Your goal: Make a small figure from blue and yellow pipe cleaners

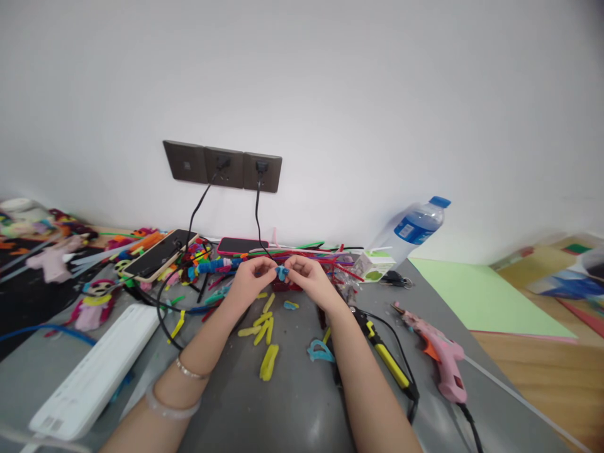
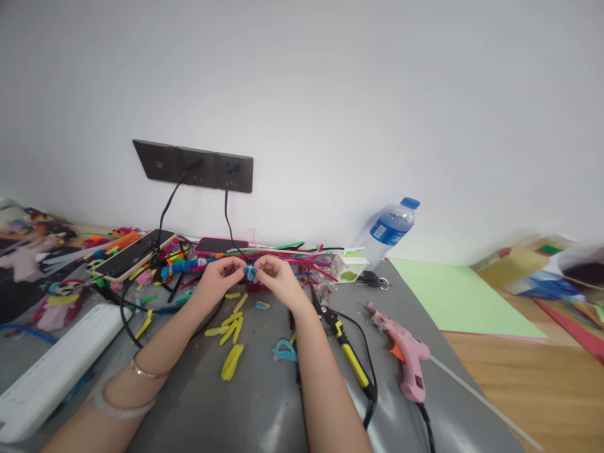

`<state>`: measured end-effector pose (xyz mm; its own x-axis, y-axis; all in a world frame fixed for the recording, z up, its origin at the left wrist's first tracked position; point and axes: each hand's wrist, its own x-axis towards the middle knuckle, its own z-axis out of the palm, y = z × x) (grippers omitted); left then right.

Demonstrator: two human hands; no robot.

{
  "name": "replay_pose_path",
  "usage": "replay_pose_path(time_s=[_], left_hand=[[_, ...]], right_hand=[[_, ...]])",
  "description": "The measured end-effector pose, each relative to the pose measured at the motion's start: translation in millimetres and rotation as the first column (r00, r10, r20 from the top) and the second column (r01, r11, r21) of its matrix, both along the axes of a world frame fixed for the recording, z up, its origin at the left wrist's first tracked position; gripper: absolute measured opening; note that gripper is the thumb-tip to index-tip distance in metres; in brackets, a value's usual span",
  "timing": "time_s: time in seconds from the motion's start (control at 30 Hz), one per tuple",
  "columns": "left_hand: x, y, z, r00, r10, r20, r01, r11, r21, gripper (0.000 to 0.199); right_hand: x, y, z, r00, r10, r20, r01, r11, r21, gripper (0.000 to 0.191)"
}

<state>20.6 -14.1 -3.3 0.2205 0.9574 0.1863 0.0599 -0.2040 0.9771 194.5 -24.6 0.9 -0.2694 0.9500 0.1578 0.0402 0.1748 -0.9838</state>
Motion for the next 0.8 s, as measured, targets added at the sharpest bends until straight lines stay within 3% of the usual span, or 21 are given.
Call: replay_pose_path(time_s=[0.3,0.8], left_hand=[[1.1,-0.9,0.2,1.0,0.02,0.0,-0.02,0.999,0.039,0.014],[0.8,-0.6,1.1,0.998,-0.054,-0.035,0.056,0.997,0.059,0.013]], right_hand=[[0.1,-0.5,0.8,0.999,0.004,-0.046,-0.003,0.999,0.038,0.016],[0.7,-2.6,4.8,0.999,-0.02,0.032,0.019,0.999,0.044,0.016]])
